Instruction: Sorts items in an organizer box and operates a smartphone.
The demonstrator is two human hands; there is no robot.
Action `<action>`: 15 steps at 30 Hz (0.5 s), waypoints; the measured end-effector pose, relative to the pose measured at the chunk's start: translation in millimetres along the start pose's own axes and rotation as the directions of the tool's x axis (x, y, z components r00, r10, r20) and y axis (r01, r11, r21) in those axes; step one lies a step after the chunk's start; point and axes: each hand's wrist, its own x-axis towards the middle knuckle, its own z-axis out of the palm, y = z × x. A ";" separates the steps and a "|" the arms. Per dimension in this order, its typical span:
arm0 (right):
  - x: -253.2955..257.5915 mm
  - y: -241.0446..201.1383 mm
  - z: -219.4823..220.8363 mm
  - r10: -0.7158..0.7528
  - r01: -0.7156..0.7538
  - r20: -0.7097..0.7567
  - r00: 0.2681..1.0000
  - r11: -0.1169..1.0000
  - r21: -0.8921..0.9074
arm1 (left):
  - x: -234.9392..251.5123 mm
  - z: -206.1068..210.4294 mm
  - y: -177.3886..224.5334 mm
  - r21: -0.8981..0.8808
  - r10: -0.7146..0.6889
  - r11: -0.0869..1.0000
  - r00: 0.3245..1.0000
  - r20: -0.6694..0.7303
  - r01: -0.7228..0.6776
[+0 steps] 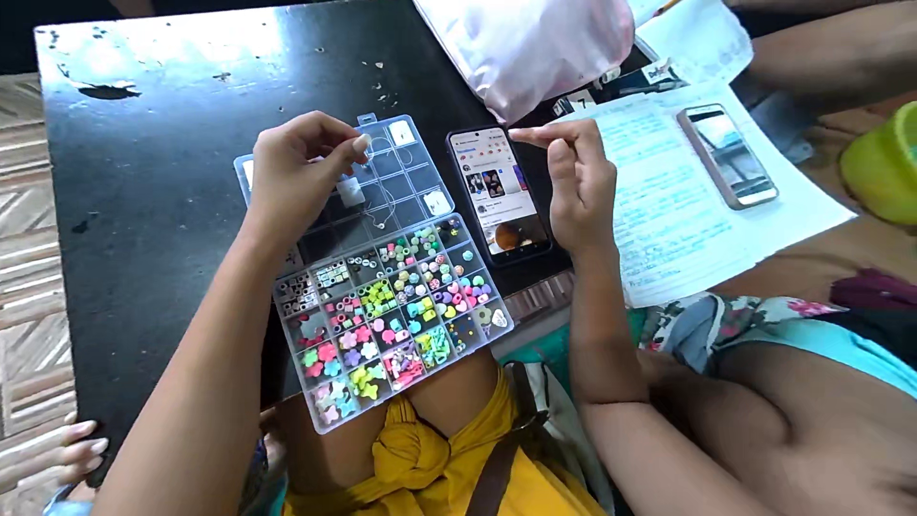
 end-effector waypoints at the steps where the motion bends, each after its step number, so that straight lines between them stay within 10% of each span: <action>1: -6.0 -4.4 0.1 0.066 -0.066 0.003 0.998 0.997 0.043 | 0.0 0.2 0.0 0.003 -0.002 1.000 1.000 -0.001 0.002; 7: -26.6 -12.9 1.9 0.345 -0.344 0.002 0.939 0.939 -0.019 | -0.1 0.8 -1.1 0.014 -0.006 1.000 1.000 0.007 0.006; 15: -35.7 -16.5 8.7 0.263 -0.291 -0.191 0.946 0.946 -0.140 | -0.4 -0.1 -0.6 0.026 -0.004 1.000 1.000 0.015 0.003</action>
